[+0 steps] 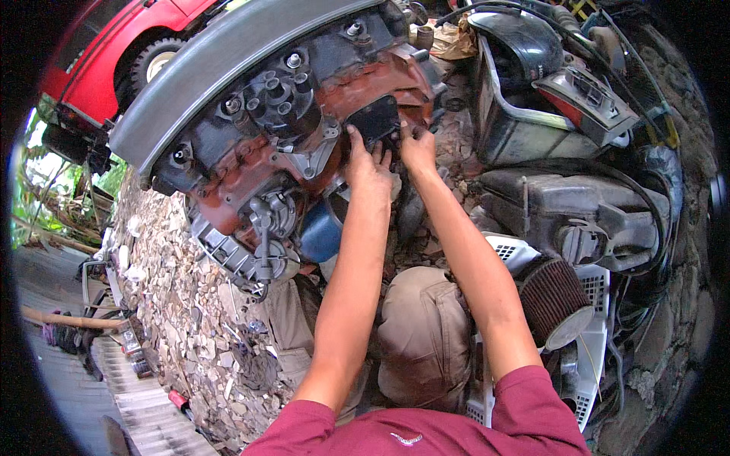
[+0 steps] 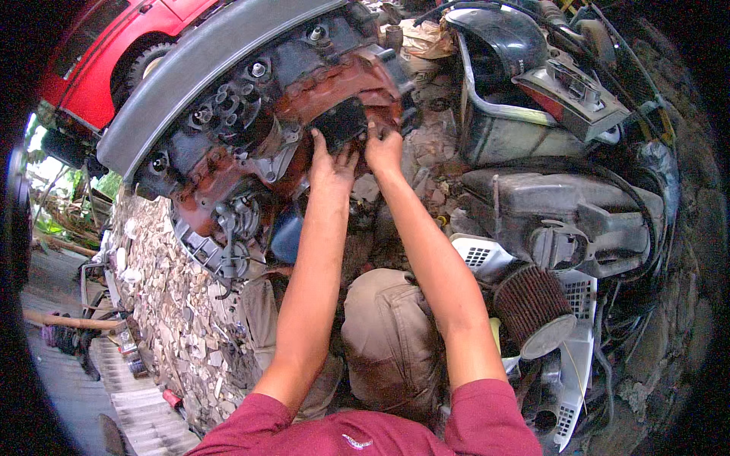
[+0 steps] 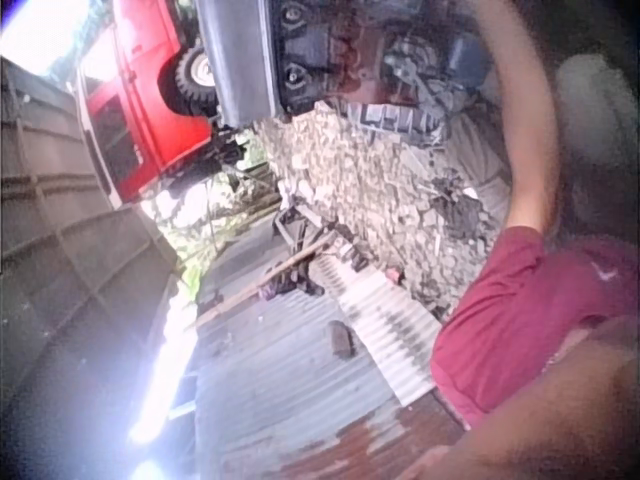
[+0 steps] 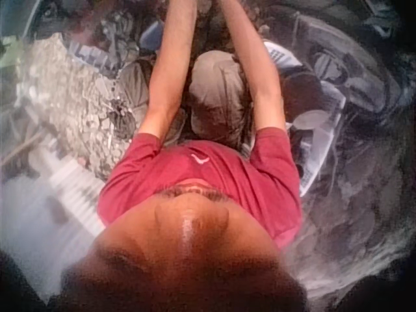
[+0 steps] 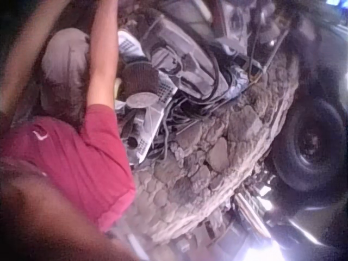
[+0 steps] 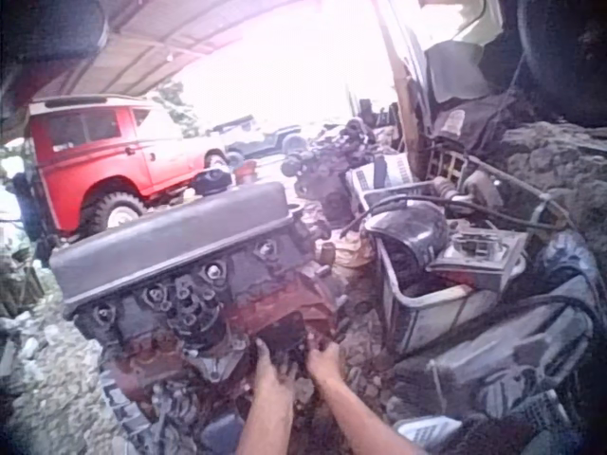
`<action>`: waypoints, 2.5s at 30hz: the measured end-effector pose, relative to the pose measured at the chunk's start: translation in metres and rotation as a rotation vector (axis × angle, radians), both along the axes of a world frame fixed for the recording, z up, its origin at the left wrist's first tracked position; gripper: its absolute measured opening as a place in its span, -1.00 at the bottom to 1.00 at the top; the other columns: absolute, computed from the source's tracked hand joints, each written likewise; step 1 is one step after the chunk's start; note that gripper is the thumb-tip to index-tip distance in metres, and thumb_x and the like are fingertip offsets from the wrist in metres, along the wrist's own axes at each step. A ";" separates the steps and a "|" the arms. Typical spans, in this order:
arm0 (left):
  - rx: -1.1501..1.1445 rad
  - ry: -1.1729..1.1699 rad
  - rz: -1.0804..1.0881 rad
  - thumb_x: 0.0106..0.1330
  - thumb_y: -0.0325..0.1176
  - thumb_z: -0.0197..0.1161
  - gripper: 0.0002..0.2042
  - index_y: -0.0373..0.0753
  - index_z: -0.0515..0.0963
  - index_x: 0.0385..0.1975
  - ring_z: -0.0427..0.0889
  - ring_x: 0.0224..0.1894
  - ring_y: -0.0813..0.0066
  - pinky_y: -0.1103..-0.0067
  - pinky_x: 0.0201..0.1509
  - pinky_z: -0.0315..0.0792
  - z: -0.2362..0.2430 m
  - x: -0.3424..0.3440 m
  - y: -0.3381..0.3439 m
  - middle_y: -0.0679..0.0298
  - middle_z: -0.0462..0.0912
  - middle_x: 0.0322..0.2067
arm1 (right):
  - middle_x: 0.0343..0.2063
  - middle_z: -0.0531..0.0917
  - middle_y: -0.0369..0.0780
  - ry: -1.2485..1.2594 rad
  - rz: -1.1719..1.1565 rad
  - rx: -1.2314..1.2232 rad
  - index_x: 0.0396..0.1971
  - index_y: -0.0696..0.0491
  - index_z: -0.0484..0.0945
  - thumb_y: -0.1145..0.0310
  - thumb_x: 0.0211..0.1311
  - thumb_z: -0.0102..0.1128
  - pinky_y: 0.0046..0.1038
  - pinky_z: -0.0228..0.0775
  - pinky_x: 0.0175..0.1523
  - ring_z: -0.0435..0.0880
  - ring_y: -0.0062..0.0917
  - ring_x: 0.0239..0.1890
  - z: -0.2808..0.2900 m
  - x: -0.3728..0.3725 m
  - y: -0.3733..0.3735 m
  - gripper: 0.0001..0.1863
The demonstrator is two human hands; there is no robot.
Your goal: The person sits on the ground and handles small metal parts, then attaches a black metal plate to a red engine block using bolts. The person continues to tighten the bolts by hand.
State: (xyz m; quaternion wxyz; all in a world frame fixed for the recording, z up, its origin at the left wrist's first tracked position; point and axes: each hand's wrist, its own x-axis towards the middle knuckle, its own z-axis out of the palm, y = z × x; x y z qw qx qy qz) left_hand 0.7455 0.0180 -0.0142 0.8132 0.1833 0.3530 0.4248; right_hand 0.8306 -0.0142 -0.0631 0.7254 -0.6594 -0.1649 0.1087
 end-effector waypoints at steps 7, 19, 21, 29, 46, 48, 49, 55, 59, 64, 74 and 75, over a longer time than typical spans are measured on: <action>-0.043 -0.065 -0.022 0.12 0.26 0.38 -0.06 -0.24 0.15 0.34 0.36 0.28 0.12 0.22 0.35 0.27 -0.010 0.012 0.000 -0.04 0.34 0.21 | -0.40 0.72 0.01 -0.041 -0.005 -0.038 -0.29 0.26 0.66 0.24 0.35 0.18 -0.23 0.44 -0.11 0.70 -0.17 -0.30 -0.010 0.006 0.006 -0.67; 0.040 -0.017 -0.027 0.09 0.32 0.35 -0.03 -0.24 0.11 0.33 0.55 0.09 0.13 0.36 0.20 0.47 -0.018 0.018 0.008 -0.07 0.42 0.13 | -0.44 0.72 -0.09 -0.080 -0.012 0.025 -0.33 0.26 0.65 0.22 0.37 0.19 -0.31 0.42 -0.18 0.62 -0.37 -0.36 0.005 0.005 0.002 -0.66; 0.049 -0.027 -0.037 0.09 0.32 0.35 -0.04 -0.20 0.11 0.34 0.53 0.12 0.12 0.33 0.23 0.45 -0.010 0.023 0.001 -0.07 0.41 0.14 | -0.47 0.72 -0.14 -0.083 -0.045 0.025 -0.35 0.27 0.65 0.23 0.37 0.20 -0.36 0.42 -0.21 0.59 -0.49 -0.41 0.001 0.013 0.001 -0.65; 0.112 0.011 -0.117 0.08 0.41 0.26 0.02 -0.22 0.07 0.37 0.38 0.30 0.06 0.28 0.42 0.22 -0.008 0.013 0.003 -0.11 0.38 0.20 | -0.33 0.74 0.00 -0.067 -0.184 0.141 -0.28 0.29 0.66 0.21 0.21 0.33 -0.32 0.46 -0.06 0.71 -0.32 -0.25 0.007 0.018 -0.006 -0.63; 0.099 0.077 -0.088 -0.02 0.38 0.39 0.01 -0.27 0.17 0.26 0.52 0.13 0.11 0.28 0.32 0.35 -0.006 0.007 0.008 0.00 0.48 0.00 | -0.37 0.75 -0.09 -0.048 -0.096 0.203 -0.30 0.20 0.68 0.32 0.18 0.36 -0.34 0.46 -0.06 0.71 -0.32 -0.29 -0.006 0.017 -0.007 -0.77; 0.120 0.094 -0.086 -0.02 0.39 0.38 0.01 -0.26 0.17 0.26 0.53 0.12 0.12 0.29 0.31 0.35 -0.003 0.006 0.004 0.00 0.48 0.01 | -0.36 0.75 -0.08 -0.043 -0.100 0.223 -0.29 0.20 0.68 0.32 0.18 0.35 -0.33 0.46 -0.06 0.71 -0.31 -0.28 -0.008 0.015 -0.007 -0.77; 0.131 0.103 -0.085 -0.02 0.39 0.38 0.02 -0.26 0.17 0.26 0.53 0.12 0.13 0.30 0.30 0.35 -0.002 0.006 0.002 0.01 0.48 0.01 | -0.36 0.75 -0.08 -0.053 -0.102 0.197 -0.29 0.20 0.68 0.32 0.18 0.35 -0.33 0.46 -0.06 0.72 -0.29 -0.27 -0.010 0.016 -0.007 -0.76; 0.134 0.073 -0.108 -0.02 0.40 0.38 0.02 -0.22 0.16 0.29 0.54 0.12 0.15 0.33 0.31 0.35 -0.004 0.008 0.005 0.02 0.48 0.01 | -0.35 0.74 -0.04 -0.036 -0.103 0.166 -0.30 0.20 0.68 0.32 0.17 0.35 -0.31 0.46 -0.05 0.73 -0.24 -0.25 -0.008 0.015 -0.007 -0.76; 0.137 0.064 -0.104 -0.01 0.42 0.33 0.03 -0.18 0.13 0.33 0.53 0.14 0.17 0.35 0.30 0.36 -0.007 0.008 0.006 0.02 0.47 0.03 | -0.34 0.75 -0.05 -0.059 -0.092 0.136 -0.29 0.21 0.67 0.32 0.17 0.35 -0.32 0.46 -0.05 0.73 -0.26 -0.25 -0.004 0.012 -0.013 -0.75; 0.110 0.089 -0.034 0.01 0.46 0.26 0.02 -0.17 0.12 0.33 0.54 0.14 0.18 0.34 0.31 0.38 -0.010 0.013 0.003 0.03 0.47 0.07 | -0.34 0.75 -0.06 -0.057 -0.099 0.155 -0.28 0.22 0.67 0.34 0.17 0.36 -0.33 0.46 -0.06 0.72 -0.30 -0.26 0.002 0.008 -0.017 -0.76; 0.122 0.008 0.036 0.23 0.26 0.26 -0.14 -0.37 0.17 0.24 0.60 0.10 0.12 0.35 0.27 0.43 -0.024 0.016 0.002 -0.09 0.55 0.07 | -0.31 0.74 -0.12 -0.045 -0.071 0.093 -0.25 0.27 0.68 0.30 0.21 0.35 -0.43 0.42 -0.01 0.63 -0.50 -0.23 -0.005 0.011 -0.015 -0.70; 0.122 0.012 0.047 0.23 0.25 0.26 -0.15 -0.39 0.18 0.23 0.60 0.10 0.13 0.36 0.26 0.44 -0.023 0.016 0.002 -0.10 0.56 0.06 | -0.31 0.73 -0.12 -0.037 -0.064 0.084 -0.25 0.27 0.68 0.30 0.21 0.35 -0.43 0.42 -0.01 0.63 -0.50 -0.23 -0.005 0.010 -0.016 -0.70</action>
